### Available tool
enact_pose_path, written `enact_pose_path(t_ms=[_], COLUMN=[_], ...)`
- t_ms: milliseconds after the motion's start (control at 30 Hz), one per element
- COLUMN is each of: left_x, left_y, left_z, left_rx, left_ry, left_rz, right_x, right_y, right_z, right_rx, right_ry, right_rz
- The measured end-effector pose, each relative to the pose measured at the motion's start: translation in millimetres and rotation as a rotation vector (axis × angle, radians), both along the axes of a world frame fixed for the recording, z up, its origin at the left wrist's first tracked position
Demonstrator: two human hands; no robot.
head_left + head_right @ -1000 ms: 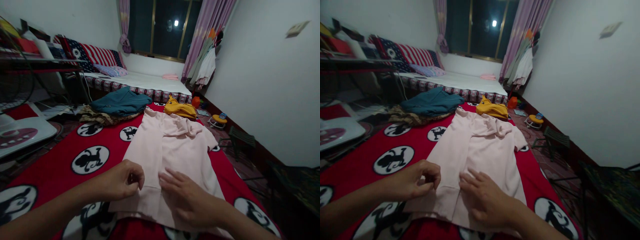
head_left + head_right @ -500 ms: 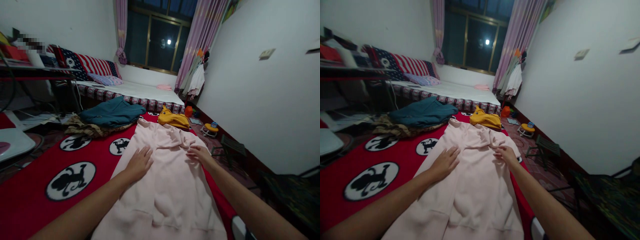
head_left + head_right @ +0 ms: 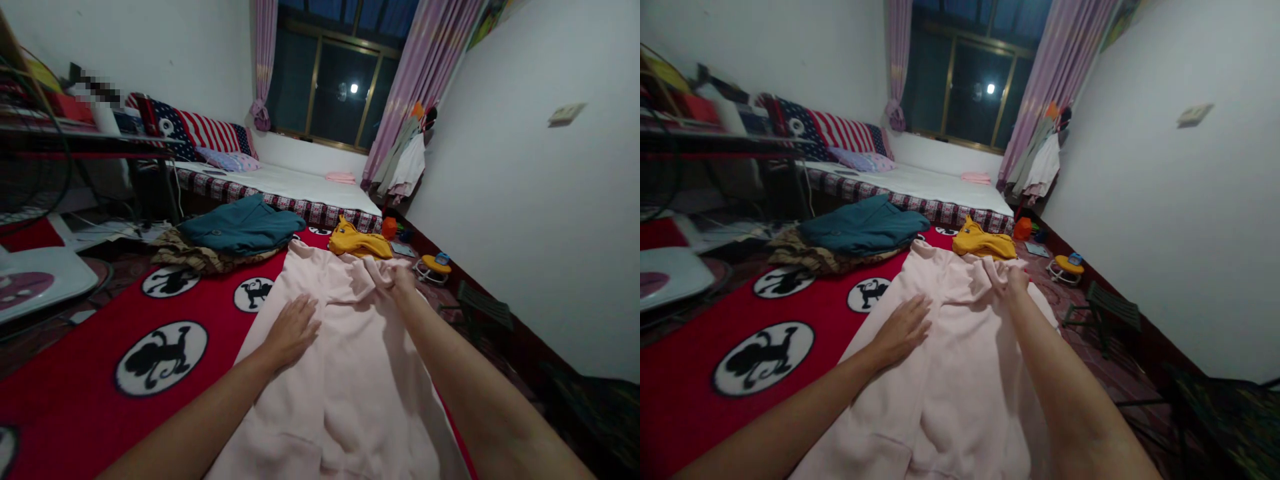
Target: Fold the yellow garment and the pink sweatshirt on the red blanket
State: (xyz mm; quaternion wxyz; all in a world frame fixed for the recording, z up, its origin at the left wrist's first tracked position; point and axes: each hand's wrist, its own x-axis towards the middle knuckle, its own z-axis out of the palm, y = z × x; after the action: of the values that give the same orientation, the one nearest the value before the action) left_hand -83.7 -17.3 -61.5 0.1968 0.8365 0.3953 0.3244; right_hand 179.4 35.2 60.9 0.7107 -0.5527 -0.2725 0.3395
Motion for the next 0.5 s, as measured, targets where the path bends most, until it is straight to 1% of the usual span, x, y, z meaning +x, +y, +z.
enact_pose_path(t_ms=[67,100,133,167,200,233,267,300,333,367,400,467,500], left_x=[-4.6,-8.4,-13.5,-19.7,-27.0,-35.0,-43.2,-51.1,-58.1,-63.9,-68.1,-72.3,-72.6], left_y=[5.9,9.9,14.5,19.6,25.2,30.7,36.0,40.8,44.9,48.2,50.7,53.6,54.3], left_z=[0.1,1.4,3.6,6.3,9.3,12.3,14.8,16.9,18.4,19.3,19.7,19.9,19.7], left_rx=[-0.089,-0.143,-0.209,-0.288,-0.374,-0.466,-0.549,-0.610,-0.653,-0.688,-0.718,-0.766,-0.780], left_ry=[-0.341,-0.505,-0.651,-0.777,-0.892,-1.010,-1.103,-1.157,-1.188,-1.204,-1.207,-1.189,-1.173], left_rz=[0.046,0.085,0.126,0.163,0.182,0.190,0.197,0.205,0.215,0.226,0.232,0.232,0.227], right_x=[-15.3,-25.6,-37.6,-50.9,-64.8,-78.4,-91.1,-102.0,-110.7,-117.3,-121.9,-126.5,-127.5], right_y=[8.2,7.9,3.7,-4.8,-17.1,-32.4,-49.4,-66.3,-81.9,-95.0,-105.0,-115.7,-117.3], right_z=[31.1,45.3,56.8,64.6,67.9,66.3,60.0,49.9,37.2,23.3,9.7,-13.2,-21.7], right_rx=[0.059,0.092,0.149,0.254,0.364,0.447,0.461,0.432,0.364,0.255,0.110,-0.130,-0.203], right_ry=[0.042,0.060,0.082,0.118,0.143,0.143,0.133,0.113,0.094,0.064,0.007,-0.083,-0.097], right_rz=[-0.012,0.016,0.080,0.203,0.343,0.459,0.575,0.704,0.861,1.039,1.231,1.555,1.668])
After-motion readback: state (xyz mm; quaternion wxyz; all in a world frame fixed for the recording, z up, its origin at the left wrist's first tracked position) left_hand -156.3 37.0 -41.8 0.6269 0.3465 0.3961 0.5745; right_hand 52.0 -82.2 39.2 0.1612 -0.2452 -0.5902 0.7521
